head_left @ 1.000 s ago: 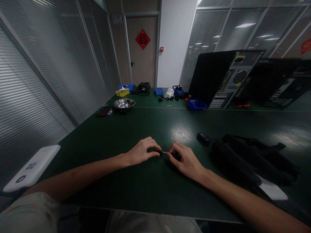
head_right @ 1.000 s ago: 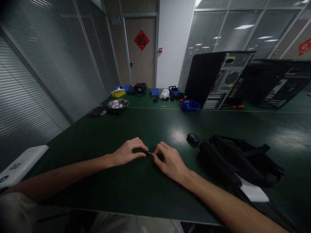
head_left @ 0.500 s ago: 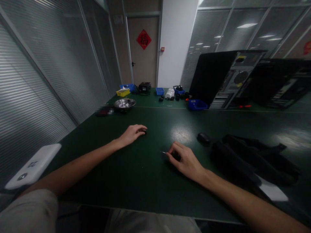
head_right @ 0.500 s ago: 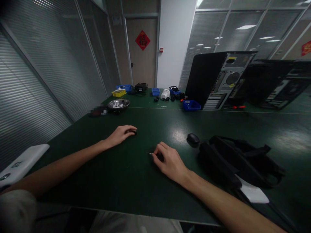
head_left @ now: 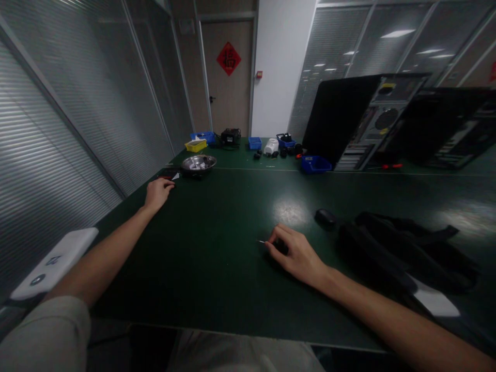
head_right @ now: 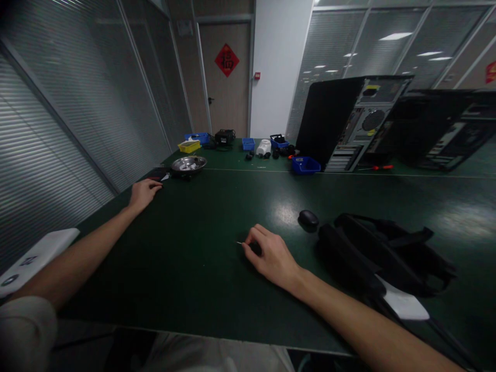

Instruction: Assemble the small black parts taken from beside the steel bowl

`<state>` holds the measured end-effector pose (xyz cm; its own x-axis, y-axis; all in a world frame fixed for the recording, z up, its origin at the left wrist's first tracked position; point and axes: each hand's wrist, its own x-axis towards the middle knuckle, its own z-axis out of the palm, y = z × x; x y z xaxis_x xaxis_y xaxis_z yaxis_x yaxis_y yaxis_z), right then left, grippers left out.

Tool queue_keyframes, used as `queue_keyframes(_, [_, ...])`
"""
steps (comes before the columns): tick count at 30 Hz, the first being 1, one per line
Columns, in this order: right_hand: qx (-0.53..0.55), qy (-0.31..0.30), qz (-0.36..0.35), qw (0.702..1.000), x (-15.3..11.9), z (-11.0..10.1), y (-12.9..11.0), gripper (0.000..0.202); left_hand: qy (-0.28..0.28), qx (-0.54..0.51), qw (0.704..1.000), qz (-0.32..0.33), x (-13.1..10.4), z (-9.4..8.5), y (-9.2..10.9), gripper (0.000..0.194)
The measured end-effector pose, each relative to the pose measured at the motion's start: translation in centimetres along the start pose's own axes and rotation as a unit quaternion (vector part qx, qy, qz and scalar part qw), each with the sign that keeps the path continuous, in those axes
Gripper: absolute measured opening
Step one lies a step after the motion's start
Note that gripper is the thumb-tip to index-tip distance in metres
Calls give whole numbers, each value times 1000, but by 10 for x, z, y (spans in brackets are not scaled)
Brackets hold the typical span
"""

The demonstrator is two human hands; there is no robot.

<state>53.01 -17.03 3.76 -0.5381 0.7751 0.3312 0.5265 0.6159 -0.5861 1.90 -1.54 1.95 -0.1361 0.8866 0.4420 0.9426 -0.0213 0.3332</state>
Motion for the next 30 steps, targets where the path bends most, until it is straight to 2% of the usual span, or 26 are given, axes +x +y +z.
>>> queue_keyframes(8, [-1, -1, -4, 1000, 0, 1, 1, 8, -21, 59, 998, 2, 2, 2, 4, 29])
queue_keyframes(17, [3, -2, -3, 1000, 0, 2, 0, 7, -13, 150, 988, -14, -4, 0, 16, 34])
queue_keyframes(24, [3, -4, -2, 1000, 0, 2, 1, 8, -20, 161, 987, -11, -6, -6, 25, 32])
queue_keyframes(27, [-5, -5, -3, 1000, 0, 2, 2, 9, -30, 147, 989, 20, -9, -4, 46, 30])
queue_keyframes(30, [-11, -2, -2, 1000, 1, 2, 3, 9, -65, 75, 990, 103, -27, 1, 99, 26])
